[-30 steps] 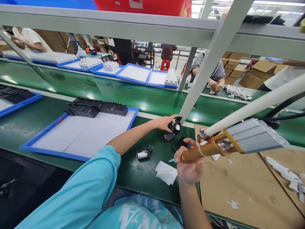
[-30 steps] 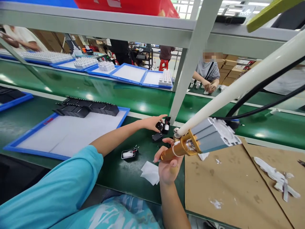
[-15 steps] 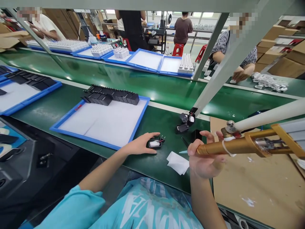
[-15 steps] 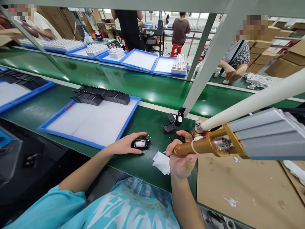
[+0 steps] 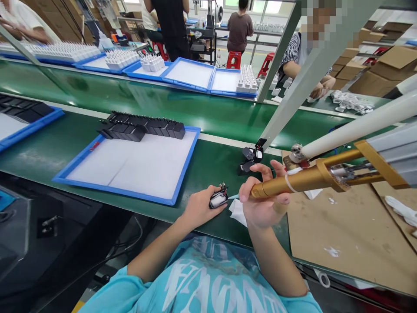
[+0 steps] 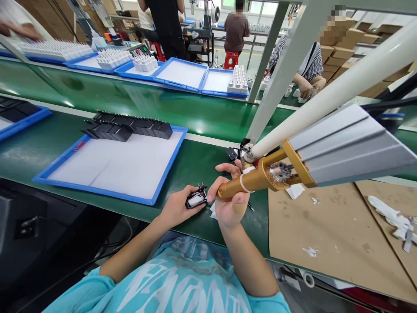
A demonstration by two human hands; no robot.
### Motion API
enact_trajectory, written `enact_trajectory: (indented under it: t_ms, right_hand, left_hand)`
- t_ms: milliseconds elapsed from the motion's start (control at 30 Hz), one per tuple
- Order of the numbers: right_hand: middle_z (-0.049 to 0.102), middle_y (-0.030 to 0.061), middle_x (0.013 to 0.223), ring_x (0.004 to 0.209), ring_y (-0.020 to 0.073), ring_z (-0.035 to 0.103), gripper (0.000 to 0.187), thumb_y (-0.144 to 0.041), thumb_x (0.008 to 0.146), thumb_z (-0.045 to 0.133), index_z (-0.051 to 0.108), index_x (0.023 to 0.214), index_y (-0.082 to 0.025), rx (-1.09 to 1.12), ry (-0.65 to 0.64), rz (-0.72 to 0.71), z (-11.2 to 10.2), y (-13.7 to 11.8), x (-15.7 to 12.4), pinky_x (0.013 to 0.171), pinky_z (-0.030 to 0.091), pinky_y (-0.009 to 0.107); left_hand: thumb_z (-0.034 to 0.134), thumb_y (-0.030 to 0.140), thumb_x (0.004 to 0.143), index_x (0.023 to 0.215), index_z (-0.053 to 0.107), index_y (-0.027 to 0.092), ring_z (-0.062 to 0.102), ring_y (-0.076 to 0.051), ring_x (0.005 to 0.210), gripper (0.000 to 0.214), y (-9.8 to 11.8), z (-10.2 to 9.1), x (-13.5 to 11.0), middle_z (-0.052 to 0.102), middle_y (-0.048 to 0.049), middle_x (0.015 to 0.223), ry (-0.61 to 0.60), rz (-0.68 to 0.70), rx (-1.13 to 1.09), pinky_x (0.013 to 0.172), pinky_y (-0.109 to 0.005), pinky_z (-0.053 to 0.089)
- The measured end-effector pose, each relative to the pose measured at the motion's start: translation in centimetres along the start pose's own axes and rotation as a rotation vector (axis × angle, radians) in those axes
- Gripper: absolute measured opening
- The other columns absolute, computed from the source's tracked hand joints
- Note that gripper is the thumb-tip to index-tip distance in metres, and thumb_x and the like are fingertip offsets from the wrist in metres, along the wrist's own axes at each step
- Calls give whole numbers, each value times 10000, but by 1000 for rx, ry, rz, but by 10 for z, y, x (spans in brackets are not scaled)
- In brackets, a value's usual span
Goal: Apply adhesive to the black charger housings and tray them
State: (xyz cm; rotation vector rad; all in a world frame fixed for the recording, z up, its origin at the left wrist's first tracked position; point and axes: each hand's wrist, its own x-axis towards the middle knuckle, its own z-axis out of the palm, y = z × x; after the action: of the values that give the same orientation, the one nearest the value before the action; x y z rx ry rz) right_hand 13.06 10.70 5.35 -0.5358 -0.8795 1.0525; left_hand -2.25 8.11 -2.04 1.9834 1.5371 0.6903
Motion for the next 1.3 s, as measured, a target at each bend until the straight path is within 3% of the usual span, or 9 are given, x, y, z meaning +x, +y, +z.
enact_trajectory:
  t_ms: [233,433,600,867,1133,1300]
  right_hand:
    - [602,3,977,351,63,499,496,-650,779,536,512,1141,-312,-20,8,-16,3,0,0,304,300,235]
    - [595,-8,982,349,61,500,346,-608,820,510,506,921,-277,-13,-32,-55,3,0,-1,309,304,239]
    - [585,9,1047,363,59,478,465,-670,787,487,495,1104,-329,-56,13,-6,5,-1,-2,315,291,248]
    - [577,11,1042,373,69,476,428,-644,814,452,511,1114,-344,-43,19,-9,10,0,-3,327,288,260]
    - [559,12,1047,386,67,473,455,-670,817,417,470,1144,-359,-67,-28,-3,18,2,-6,335,354,270]
    - [564,1,1040,369,60,472,398,-682,804,434,483,964,-320,-60,-46,-15,16,2,-6,324,358,266]
  left_hand:
    - [679,413,782,1024,528,252,675,-194,856,327,12,-11,-2,697,1,969,42,26,-94,731,-293,497]
    - [678,408,776,1016,515,255,669,-187,814,328,13,-11,-4,693,9,943,23,5,-129,700,-286,487]
    - [669,414,772,1026,514,262,671,-200,841,335,12,-10,-5,693,2,962,14,-30,-132,724,-295,490]
    - [632,308,776,1109,500,250,657,-217,934,363,9,-3,-3,674,-26,1067,-8,-63,-159,789,-329,496]
    - [676,316,771,1145,539,259,652,-223,1016,402,16,9,3,676,-33,1123,35,39,-216,859,-338,513]
    - [677,339,778,1176,541,253,662,-221,997,429,18,12,5,684,-44,1123,89,103,-221,845,-331,528]
